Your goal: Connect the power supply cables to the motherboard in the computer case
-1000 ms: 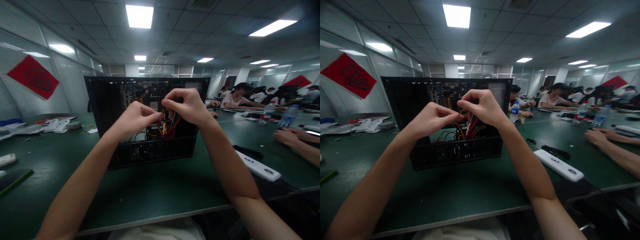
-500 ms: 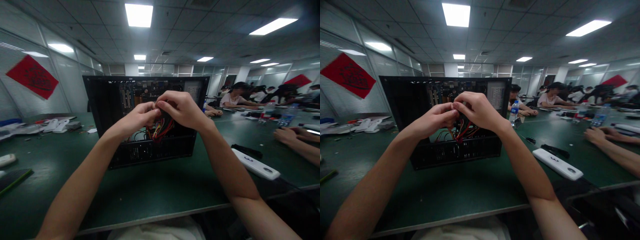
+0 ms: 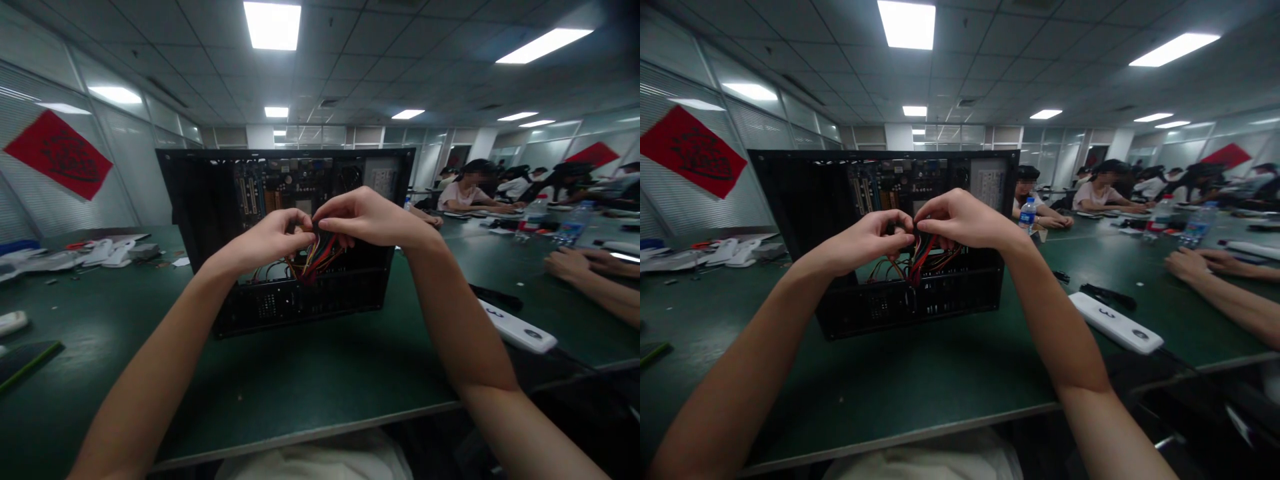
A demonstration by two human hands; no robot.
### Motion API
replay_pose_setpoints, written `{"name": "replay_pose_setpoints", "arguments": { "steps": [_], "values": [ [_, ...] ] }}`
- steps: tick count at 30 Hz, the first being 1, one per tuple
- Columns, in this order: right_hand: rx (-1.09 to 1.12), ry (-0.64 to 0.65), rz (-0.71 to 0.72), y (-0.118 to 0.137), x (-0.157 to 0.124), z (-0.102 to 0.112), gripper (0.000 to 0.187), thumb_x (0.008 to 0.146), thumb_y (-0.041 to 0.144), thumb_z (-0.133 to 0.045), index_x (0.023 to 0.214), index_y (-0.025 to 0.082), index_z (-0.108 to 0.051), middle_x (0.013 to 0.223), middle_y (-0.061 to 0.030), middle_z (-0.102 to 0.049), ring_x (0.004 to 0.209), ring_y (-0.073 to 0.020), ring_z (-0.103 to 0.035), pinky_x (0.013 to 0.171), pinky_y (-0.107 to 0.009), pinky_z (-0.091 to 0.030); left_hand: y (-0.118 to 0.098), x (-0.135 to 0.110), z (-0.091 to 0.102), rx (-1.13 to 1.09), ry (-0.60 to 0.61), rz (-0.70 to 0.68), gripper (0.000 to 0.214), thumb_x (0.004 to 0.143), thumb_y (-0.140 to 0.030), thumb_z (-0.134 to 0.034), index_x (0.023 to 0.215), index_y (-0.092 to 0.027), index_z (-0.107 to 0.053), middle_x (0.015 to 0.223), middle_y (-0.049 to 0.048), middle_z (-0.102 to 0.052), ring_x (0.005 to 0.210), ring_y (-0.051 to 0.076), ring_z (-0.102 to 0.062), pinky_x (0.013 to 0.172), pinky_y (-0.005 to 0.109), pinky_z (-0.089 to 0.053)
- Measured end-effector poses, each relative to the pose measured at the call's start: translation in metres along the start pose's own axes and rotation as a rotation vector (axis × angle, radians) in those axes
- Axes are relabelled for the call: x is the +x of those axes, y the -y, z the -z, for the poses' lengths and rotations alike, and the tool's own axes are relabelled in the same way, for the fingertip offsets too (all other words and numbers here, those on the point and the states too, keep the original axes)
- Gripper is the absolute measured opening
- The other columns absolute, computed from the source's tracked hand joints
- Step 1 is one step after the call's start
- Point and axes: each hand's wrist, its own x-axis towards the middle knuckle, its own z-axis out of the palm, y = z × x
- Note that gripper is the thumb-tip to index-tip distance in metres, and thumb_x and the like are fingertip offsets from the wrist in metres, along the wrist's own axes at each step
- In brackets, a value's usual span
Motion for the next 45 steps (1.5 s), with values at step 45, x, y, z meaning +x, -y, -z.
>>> {"name": "replay_pose_setpoints", "arguments": {
  "steps": [45],
  "values": [
    [-0.2, -0.126, 0.144, 0.002, -0.001, 0.0, 0.037, 0.091, 0.039, -0.073, 0.118, 0.014, -0.079, 0.101, -0.0092, -0.079, 0.087, -0.0207, -0.071, 0.071, -0.029, -0.057, 0.006, 0.003, 0.001, 0.184, -0.004, -0.148, 0.025, 0.087, -0.037, -0.064, 0.089, -0.014, -0.073, 0.078, 0.0017, -0.066, 0.069, 0.014, -0.054, 0.063, 0.027, -0.041]
  ]
}}
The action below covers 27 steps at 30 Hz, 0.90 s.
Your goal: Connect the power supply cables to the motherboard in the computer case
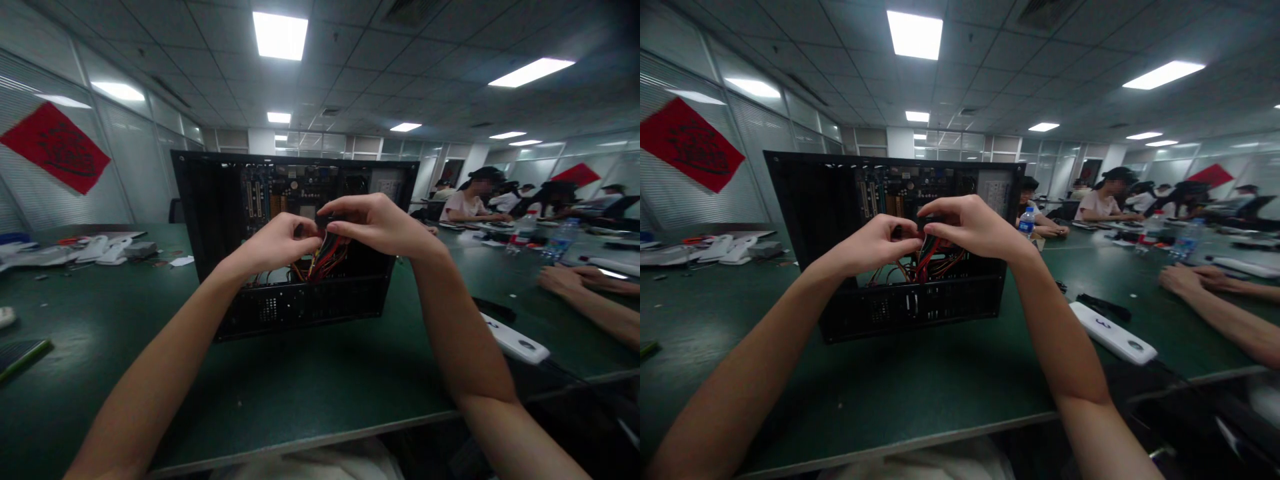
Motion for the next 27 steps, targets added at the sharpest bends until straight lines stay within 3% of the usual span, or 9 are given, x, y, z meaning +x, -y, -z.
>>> {"name": "replay_pose_setpoints", "arguments": {
  "steps": [6, 13, 22, 24, 27],
  "values": [
    [0.025, 0.045, 0.064, -0.002, -0.001, 0.003, 0.036, 0.092, 0.038, -0.073, 0.118, 0.013, -0.078, 0.102, -0.0092, -0.078, 0.084, -0.0174, -0.069, 0.07, -0.026, -0.054, -0.001, 0.0, 0.001, -0.123, 0.067, 0.009, 0.026, 0.081, -0.04, -0.073, 0.085, -0.014, -0.068, 0.072, -0.0023, -0.056, 0.064, 0.011, -0.047, 0.06, 0.025, -0.037],
    [0.046, -0.045, 0.08, -0.004, 0.002, 0.002, 0.037, 0.092, 0.039, -0.074, 0.115, 0.01, -0.078, 0.092, -0.0071, -0.074, 0.081, -0.0153, -0.066, 0.068, -0.025, -0.053, -0.003, 0.002, -0.004, -0.069, -0.106, -0.036, 0.024, 0.082, -0.038, -0.072, 0.082, -0.014, -0.067, 0.065, -0.0056, -0.042, 0.06, 0.009, -0.037, 0.055, 0.024, -0.028],
    [0.04, -0.066, 0.098, -0.007, 0.007, -0.01, 0.03, 0.089, 0.032, -0.076, 0.11, 0.012, -0.08, 0.093, -0.0072, -0.077, 0.082, -0.0174, -0.069, 0.07, -0.027, -0.054, -0.015, -0.006, -0.007, 0.27, -0.297, -0.029, 0.02, 0.08, -0.026, -0.063, 0.063, -0.014, -0.063, 0.056, -0.0035, -0.047, 0.054, 0.009, -0.038, 0.053, 0.026, -0.027],
    [0.045, -0.062, 0.097, -0.008, 0.009, -0.014, 0.029, 0.089, 0.032, -0.075, 0.111, 0.012, -0.08, 0.094, -0.0073, -0.078, 0.082, -0.0173, -0.069, 0.07, -0.027, -0.054, -0.021, -0.009, -0.009, 0.381, -0.312, 0.018, 0.02, 0.082, -0.026, -0.063, 0.067, -0.014, -0.066, 0.057, -0.0012, -0.053, 0.054, 0.011, -0.042, 0.053, 0.026, -0.03],
    [0.03, -0.055, 0.095, -0.008, 0.012, -0.019, 0.028, 0.09, 0.03, -0.075, 0.112, 0.012, -0.08, 0.092, -0.0067, -0.078, 0.081, -0.0167, -0.069, 0.071, -0.027, -0.054, -0.027, -0.009, -0.015, 0.544, -0.32, 0.125, 0.018, 0.084, -0.023, -0.061, 0.087, -0.011, -0.073, 0.07, 0.0059, -0.066, 0.059, 0.015, -0.052, 0.057, 0.028, -0.036]
  ]
}}
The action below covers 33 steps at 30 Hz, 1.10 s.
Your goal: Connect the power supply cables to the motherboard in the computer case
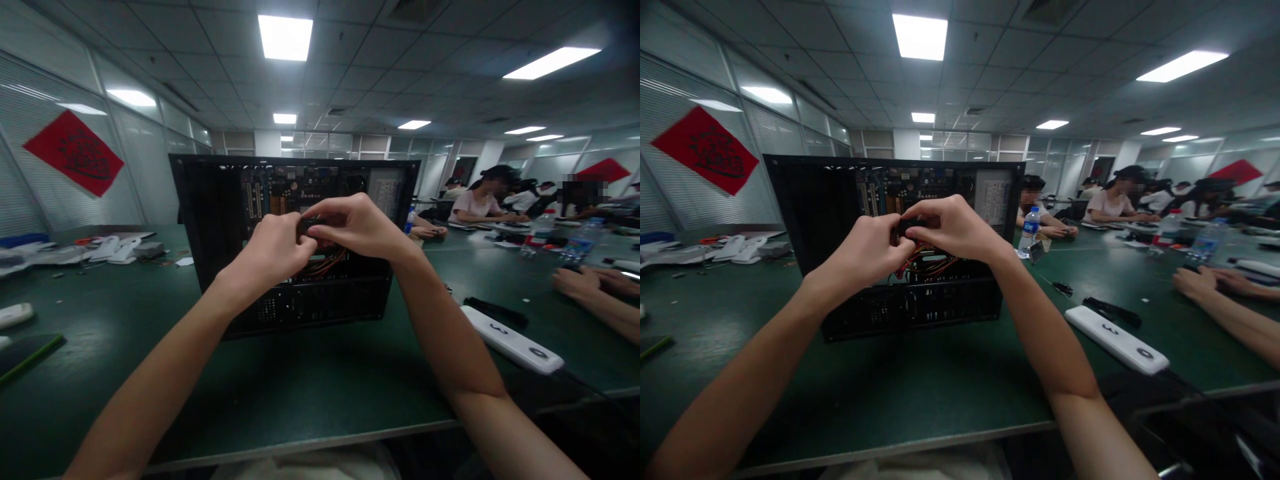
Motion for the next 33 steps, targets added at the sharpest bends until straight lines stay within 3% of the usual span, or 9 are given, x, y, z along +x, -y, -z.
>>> {"name": "replay_pose_setpoints", "arguments": {
  "steps": [2, 4, 8, 14, 17, 19, 23, 26, 33],
  "values": [
    [-0.014, -0.006, -0.006, 0.0, 0.001, -0.001, 0.027, 0.089, 0.029, -0.075, 0.111, 0.013, -0.081, 0.091, -0.0064, -0.078, 0.081, -0.0167, -0.069, 0.072, -0.027, -0.054, -0.002, 0.0, -0.001, 0.065, 0.024, 0.039, 0.021, 0.084, -0.021, -0.059, 0.094, -0.011, -0.074, 0.078, 0.0096, -0.071, 0.063, 0.017, -0.057, 0.059, 0.03, -0.038],
    [-0.007, -0.027, -0.012, 0.0, 0.001, -0.001, 0.027, 0.089, 0.03, -0.075, 0.11, 0.013, -0.081, 0.094, -0.007, -0.079, 0.084, -0.0175, -0.07, 0.074, -0.027, -0.056, -0.001, 0.002, 0.0, 0.057, 0.084, 0.056, 0.018, 0.082, -0.022, -0.059, 0.089, -0.012, -0.073, 0.077, 0.0094, -0.071, 0.063, 0.018, -0.058, 0.059, 0.031, -0.039],
    [0.06, -0.061, -0.027, -0.001, 0.001, 0.001, 0.029, 0.088, 0.034, -0.077, 0.109, 0.014, -0.082, 0.1, -0.0085, -0.079, 0.09, -0.0192, -0.072, 0.077, -0.029, -0.059, 0.015, 0.005, 0.01, -0.136, 0.265, 0.041, 0.012, 0.077, -0.026, -0.06, 0.072, -0.017, -0.066, 0.068, 0.0033, -0.065, 0.059, 0.016, -0.055, 0.053, 0.029, -0.035],
    [0.123, -0.033, -0.06, -0.001, 0.0, 0.001, 0.04, 0.087, 0.044, -0.08, 0.111, 0.013, -0.082, 0.093, -0.008, -0.078, 0.085, -0.0184, -0.072, 0.07, -0.027, -0.059, 0.036, 0.011, 0.022, -0.393, 0.514, -0.092, 0.019, 0.077, -0.032, -0.064, 0.082, -0.016, -0.072, 0.073, 0.0006, -0.063, 0.063, 0.014, -0.052, 0.056, 0.026, -0.038],
    [0.121, -0.048, -0.057, -0.001, -0.001, 0.004, 0.043, 0.086, 0.047, -0.081, 0.111, 0.013, -0.081, 0.092, -0.0082, -0.078, 0.083, -0.0182, -0.072, 0.067, -0.026, -0.059, 0.036, 0.011, 0.023, -0.477, 0.512, -0.129, 0.026, 0.08, -0.037, -0.068, 0.092, -0.016, -0.074, 0.082, 0.0016, -0.067, 0.071, 0.015, -0.056, 0.063, 0.026, -0.043],
    [0.126, -0.057, -0.054, 0.0, -0.003, 0.007, 0.043, 0.085, 0.049, -0.082, 0.11, 0.013, -0.081, 0.091, -0.008, -0.077, 0.081, -0.0178, -0.071, 0.066, -0.026, -0.059, 0.033, 0.011, 0.022, -0.515, 0.437, -0.114, 0.03, 0.081, -0.04, -0.07, 0.096, -0.015, -0.074, 0.082, 0.0012, -0.067, 0.071, 0.014, -0.056, 0.064, 0.025, -0.044],
    [0.16, -0.058, -0.051, 0.003, -0.005, 0.01, 0.045, 0.083, 0.05, -0.085, 0.109, 0.014, -0.082, 0.089, -0.0074, -0.077, 0.078, -0.017, -0.07, 0.063, -0.026, -0.058, 0.028, 0.009, 0.018, -0.572, 0.334, -0.102, 0.026, 0.081, -0.039, -0.071, 0.089, -0.014, -0.072, 0.073, -0.0009, -0.061, 0.065, 0.012, -0.053, 0.058, 0.023, -0.041],
    [0.181, -0.04, -0.052, 0.005, -0.005, 0.01, 0.046, 0.083, 0.051, -0.084, 0.11, 0.014, -0.081, 0.088, -0.0072, -0.077, 0.077, -0.0164, -0.07, 0.062, -0.024, -0.057, 0.028, 0.01, 0.016, -0.568, 0.341, -0.124, 0.023, 0.083, -0.037, -0.07, 0.083, -0.014, -0.072, 0.068, -0.0015, -0.059, 0.06, 0.011, -0.049, 0.054, 0.023, -0.037],
    [0.267, 0.053, -0.045, 0.002, -0.004, 0.009, 0.046, 0.085, 0.05, -0.083, 0.111, 0.012, -0.081, 0.085, -0.0061, -0.076, 0.071, -0.0133, -0.067, 0.059, -0.023, -0.054, 0.031, 0.011, 0.013, -0.599, 0.404, -0.123, 0.027, 0.082, -0.039, -0.073, 0.09, -0.013, -0.076, 0.081, 0.0035, -0.071, 0.069, 0.014, -0.059, 0.059, 0.023, -0.045]
  ]
}}
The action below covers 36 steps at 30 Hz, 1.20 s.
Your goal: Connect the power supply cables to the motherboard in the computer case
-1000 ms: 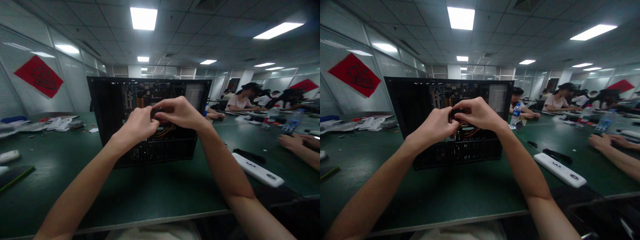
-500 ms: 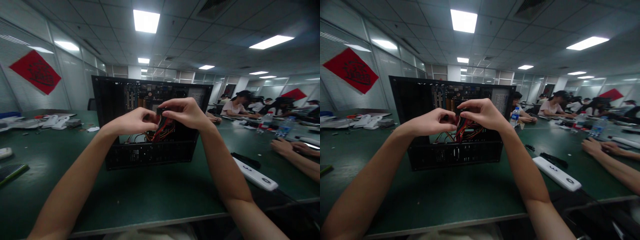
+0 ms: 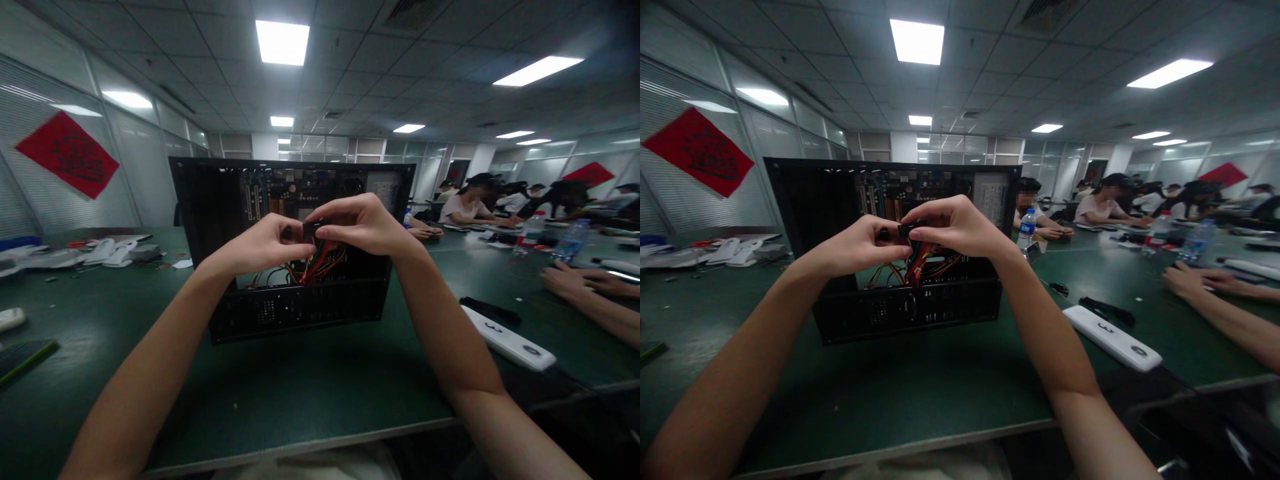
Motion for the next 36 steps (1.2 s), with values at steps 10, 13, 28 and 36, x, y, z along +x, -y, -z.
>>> {"name": "replay_pose_setpoints", "arguments": {
  "steps": [10, 13, 28, 36],
  "values": [
    [0.162, -0.017, -0.095, -0.007, 0.002, 0.007, 0.049, 0.079, 0.05, -0.088, 0.109, 0.012, -0.08, 0.071, -0.002, -0.071, 0.058, -0.0111, -0.063, 0.052, -0.022, -0.05, -0.014, -0.004, -0.009, 0.165, -0.117, -0.055, 0.023, 0.084, -0.033, -0.064, 0.087, -0.013, -0.074, 0.073, 0.0007, -0.064, 0.063, 0.012, -0.053, 0.055, 0.023, -0.039],
    [0.2, -0.038, -0.126, -0.006, 0.002, 0.008, 0.046, 0.078, 0.048, -0.089, 0.104, 0.012, -0.08, 0.066, -0.0005, -0.069, 0.055, -0.0101, -0.06, 0.05, -0.021, -0.049, -0.017, -0.004, -0.009, 0.118, -0.096, -0.04, 0.026, 0.084, -0.038, -0.067, 0.086, -0.013, -0.074, 0.074, 0.0019, -0.065, 0.064, 0.013, -0.054, 0.055, 0.023, -0.04],
    [0.164, -0.01, -0.111, 0.01, -0.001, 0.006, 0.038, 0.081, 0.042, -0.087, 0.104, 0.012, -0.08, 0.073, -0.0021, -0.072, 0.063, -0.0107, -0.064, 0.057, -0.022, -0.051, -0.021, -0.004, -0.016, 0.135, -0.156, -0.043, 0.02, 0.079, -0.029, -0.063, 0.084, -0.013, -0.074, 0.067, -0.0013, -0.059, 0.059, 0.01, -0.046, 0.052, 0.021, -0.035],
    [0.103, 0.073, -0.134, 0.015, -0.002, 0.007, 0.039, 0.083, 0.044, -0.086, 0.103, 0.011, -0.08, 0.075, -0.0035, -0.073, 0.062, -0.0113, -0.064, 0.055, -0.023, -0.052, -0.016, -0.004, -0.014, 0.124, -0.04, -0.045, 0.024, 0.081, -0.027, -0.063, 0.095, -0.013, -0.076, 0.072, -0.001, -0.063, 0.06, 0.01, -0.049, 0.053, 0.021, -0.038]
  ]
}}
